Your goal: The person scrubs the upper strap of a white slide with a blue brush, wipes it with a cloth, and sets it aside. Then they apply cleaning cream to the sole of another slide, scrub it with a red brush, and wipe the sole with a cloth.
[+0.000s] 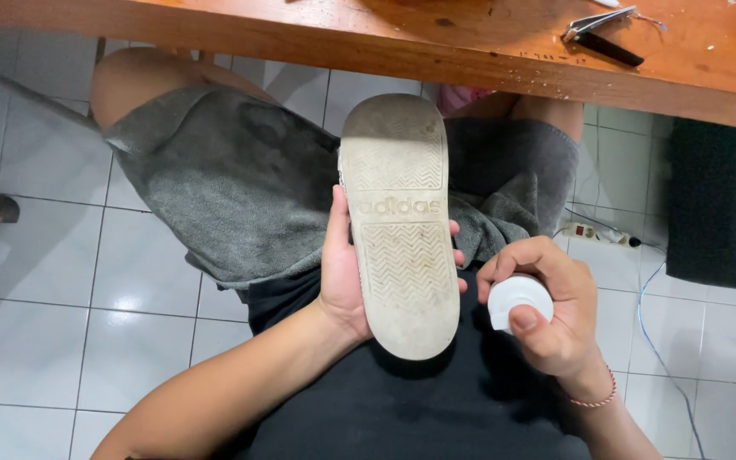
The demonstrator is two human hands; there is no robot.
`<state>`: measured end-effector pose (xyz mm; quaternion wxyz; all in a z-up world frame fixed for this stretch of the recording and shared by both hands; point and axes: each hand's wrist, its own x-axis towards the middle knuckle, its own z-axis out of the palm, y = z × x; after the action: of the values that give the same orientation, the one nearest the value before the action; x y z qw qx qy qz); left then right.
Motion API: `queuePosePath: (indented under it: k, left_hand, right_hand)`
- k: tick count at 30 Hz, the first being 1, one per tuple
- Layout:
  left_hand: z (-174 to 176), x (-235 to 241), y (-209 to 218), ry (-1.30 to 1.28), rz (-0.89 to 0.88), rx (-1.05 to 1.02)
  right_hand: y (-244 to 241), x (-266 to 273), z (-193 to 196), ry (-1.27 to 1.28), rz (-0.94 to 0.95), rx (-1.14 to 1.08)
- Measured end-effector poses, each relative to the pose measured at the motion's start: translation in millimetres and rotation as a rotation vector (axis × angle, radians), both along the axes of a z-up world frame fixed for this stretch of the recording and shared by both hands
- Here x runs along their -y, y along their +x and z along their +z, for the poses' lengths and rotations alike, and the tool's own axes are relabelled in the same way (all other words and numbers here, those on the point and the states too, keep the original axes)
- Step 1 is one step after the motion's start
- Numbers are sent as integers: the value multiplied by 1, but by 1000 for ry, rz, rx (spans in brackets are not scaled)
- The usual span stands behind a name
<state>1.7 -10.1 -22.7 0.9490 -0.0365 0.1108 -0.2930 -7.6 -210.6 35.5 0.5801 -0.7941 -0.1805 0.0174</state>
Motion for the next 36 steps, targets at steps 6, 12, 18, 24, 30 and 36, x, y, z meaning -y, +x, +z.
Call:
queuePosePath:
  k: [6,12,18,24,30,36]
  left_hand:
    - [-5,2,4,-22,-17,11]
    - [-1,5,3,9,-46,14]
    - [3,6,3,-22,-152,-4]
    - [7,6,5,45,-228,17]
    - [4,6,5,18,-277,-1]
    - [6,5,8,43,-362,-27]
  right_hand:
    - [-3,-2,-4,-113,34,63]
    - [-3,-5,-1,-275,-27,191]
    - [20,-7,12,-287,-154,5]
    - [50,-6,9,-339,-295,47]
    - [78,1,9,-358,-374,20]
    - [93,4,25,-275,-436,-12]
